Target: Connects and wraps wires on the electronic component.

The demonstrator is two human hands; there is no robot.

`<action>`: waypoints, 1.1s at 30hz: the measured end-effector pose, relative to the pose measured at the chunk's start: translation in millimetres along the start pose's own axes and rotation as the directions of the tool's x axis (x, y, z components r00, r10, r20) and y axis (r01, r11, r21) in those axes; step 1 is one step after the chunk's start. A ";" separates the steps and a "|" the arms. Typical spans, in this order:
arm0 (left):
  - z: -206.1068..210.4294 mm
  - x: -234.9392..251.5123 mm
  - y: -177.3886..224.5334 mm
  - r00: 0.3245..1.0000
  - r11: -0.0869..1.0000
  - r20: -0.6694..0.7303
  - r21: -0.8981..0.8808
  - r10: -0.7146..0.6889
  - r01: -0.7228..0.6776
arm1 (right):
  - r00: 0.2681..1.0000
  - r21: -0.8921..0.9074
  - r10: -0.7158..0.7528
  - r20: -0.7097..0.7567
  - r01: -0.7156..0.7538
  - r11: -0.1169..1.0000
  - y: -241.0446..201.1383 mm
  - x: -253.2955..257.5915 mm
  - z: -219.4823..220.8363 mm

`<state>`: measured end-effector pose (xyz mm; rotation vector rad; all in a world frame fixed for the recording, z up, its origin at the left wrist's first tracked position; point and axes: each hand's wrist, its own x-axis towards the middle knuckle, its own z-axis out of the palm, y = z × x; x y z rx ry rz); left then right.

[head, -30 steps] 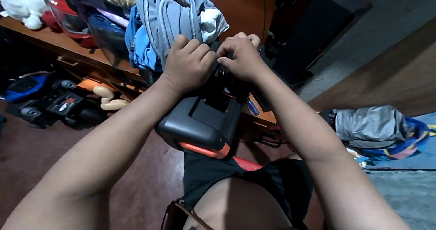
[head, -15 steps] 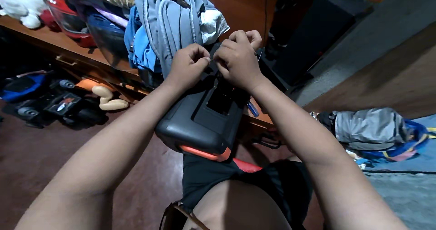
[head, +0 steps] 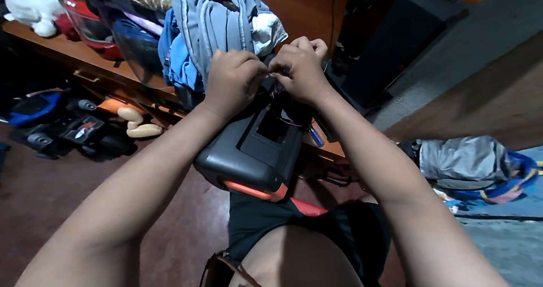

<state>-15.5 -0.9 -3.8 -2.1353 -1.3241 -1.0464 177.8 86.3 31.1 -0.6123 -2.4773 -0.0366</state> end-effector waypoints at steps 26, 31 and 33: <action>6.8 -1.7 3.2 0.990 0.984 0.043 0.127 -0.132 0.126 | 0.992 -0.096 0.049 -0.118 -0.060 0.994 -19.4 3.1 16.2; 6.7 0.4 4.3 0.981 0.979 0.111 0.148 -0.157 0.140 | 0.995 -0.092 0.066 -0.072 -0.073 0.993 -19.0 4.2 15.4; 6.5 1.3 4.6 0.973 0.976 0.143 0.152 -0.181 0.159 | 0.996 -0.094 0.065 -0.055 -0.070 0.993 -17.8 3.8 15.9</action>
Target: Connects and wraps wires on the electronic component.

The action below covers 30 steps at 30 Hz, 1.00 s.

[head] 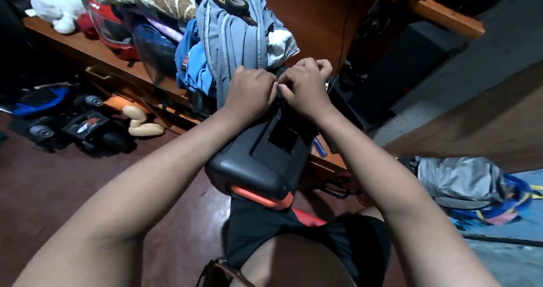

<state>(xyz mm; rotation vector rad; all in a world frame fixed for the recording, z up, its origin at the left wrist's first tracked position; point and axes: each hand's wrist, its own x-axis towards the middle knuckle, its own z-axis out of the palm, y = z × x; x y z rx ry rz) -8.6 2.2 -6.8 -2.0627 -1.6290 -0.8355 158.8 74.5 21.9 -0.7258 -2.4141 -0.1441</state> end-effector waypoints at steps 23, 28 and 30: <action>-4.9 -1.0 -1.0 0.957 0.975 -0.207 0.139 0.202 -0.175 | 0.978 0.205 0.110 0.178 -0.146 0.968 8.6 3.4 -16.9; -2.1 0.1 0.0 0.990 0.994 -0.091 0.021 0.108 -0.106 | 0.990 0.148 0.055 0.132 -0.075 0.986 6.8 0.6 -14.9; -5.0 1.4 3.2 0.998 0.993 0.062 -0.114 -0.001 0.009 | 0.998 0.073 -0.021 0.051 0.017 0.997 7.4 -2.5 -9.2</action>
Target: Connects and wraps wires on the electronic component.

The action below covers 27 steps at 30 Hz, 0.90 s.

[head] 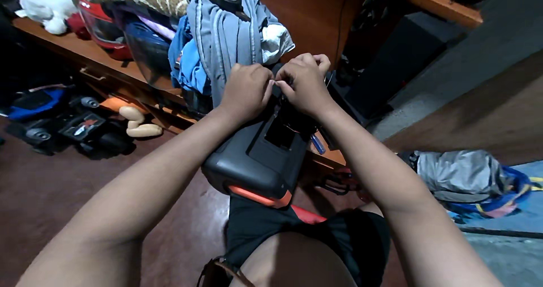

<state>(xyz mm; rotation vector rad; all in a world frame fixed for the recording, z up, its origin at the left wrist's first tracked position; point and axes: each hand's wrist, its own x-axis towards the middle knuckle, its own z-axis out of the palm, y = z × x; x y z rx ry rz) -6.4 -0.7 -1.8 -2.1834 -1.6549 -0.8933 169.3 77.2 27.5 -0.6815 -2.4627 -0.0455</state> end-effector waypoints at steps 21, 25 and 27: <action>-1.5 -3.0 -10.1 0.999 0.998 0.052 -0.067 -0.007 0.010 | 0.905 -0.251 0.153 0.398 -0.054 0.967 15.4 233.6 32.3; -2.5 -4.2 -7.2 1.000 1.000 0.027 -0.025 0.006 -0.005 | 0.874 -0.285 0.252 0.415 -0.138 0.949 11.1 262.5 62.9; 0.0 -4.0 -6.0 1.000 1.000 -0.009 0.004 0.028 -0.028 | 0.848 -0.307 0.289 0.444 -0.159 0.938 7.1 269.8 74.7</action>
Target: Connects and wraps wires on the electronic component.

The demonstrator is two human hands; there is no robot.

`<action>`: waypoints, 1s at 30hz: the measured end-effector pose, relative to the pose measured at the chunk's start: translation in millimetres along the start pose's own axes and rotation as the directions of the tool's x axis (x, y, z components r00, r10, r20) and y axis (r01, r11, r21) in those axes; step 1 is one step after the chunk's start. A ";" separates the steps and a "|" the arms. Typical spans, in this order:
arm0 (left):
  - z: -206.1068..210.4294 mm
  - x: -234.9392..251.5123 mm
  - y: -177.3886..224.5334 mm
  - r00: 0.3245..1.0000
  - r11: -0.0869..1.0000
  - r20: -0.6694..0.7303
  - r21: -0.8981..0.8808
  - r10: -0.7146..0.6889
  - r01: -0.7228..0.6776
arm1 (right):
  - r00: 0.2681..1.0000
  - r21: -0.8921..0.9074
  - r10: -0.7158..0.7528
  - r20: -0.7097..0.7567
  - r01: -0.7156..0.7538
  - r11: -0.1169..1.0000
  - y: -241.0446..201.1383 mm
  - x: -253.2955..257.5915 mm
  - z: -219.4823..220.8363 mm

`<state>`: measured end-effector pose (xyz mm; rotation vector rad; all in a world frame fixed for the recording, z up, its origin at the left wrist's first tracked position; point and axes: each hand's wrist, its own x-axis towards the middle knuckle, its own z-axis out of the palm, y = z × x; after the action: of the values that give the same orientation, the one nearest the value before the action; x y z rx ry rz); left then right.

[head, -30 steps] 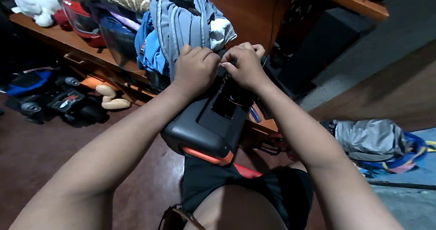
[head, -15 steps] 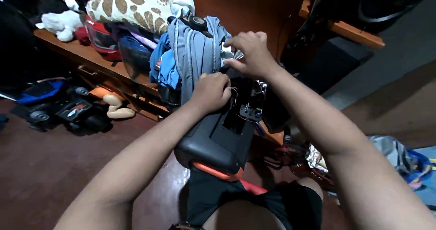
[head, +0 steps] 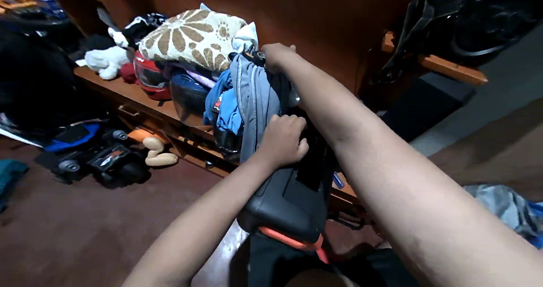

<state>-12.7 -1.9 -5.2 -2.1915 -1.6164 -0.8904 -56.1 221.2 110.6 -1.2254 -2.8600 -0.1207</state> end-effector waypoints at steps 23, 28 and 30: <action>-39.7 14.7 11.8 0.952 0.993 0.296 -0.062 -0.079 0.102 | 0.445 0.008 -0.265 -0.856 0.522 0.853 118.7 -300.4 52.0; -57.8 21.4 41.1 0.992 0.896 0.120 -0.436 -0.039 0.087 | 0.424 0.061 -0.226 -0.877 0.564 0.823 125.0 -319.7 70.6; -59.0 24.9 54.3 0.999 0.791 0.022 -0.612 0.045 -0.022 | 0.422 0.072 -0.221 -0.879 0.576 0.815 122.2 -324.2 71.8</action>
<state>24.1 -33.8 63.2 -2.6432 -1.4235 -1.5513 256.3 77.1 28.2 -0.1931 -2.0448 -0.1305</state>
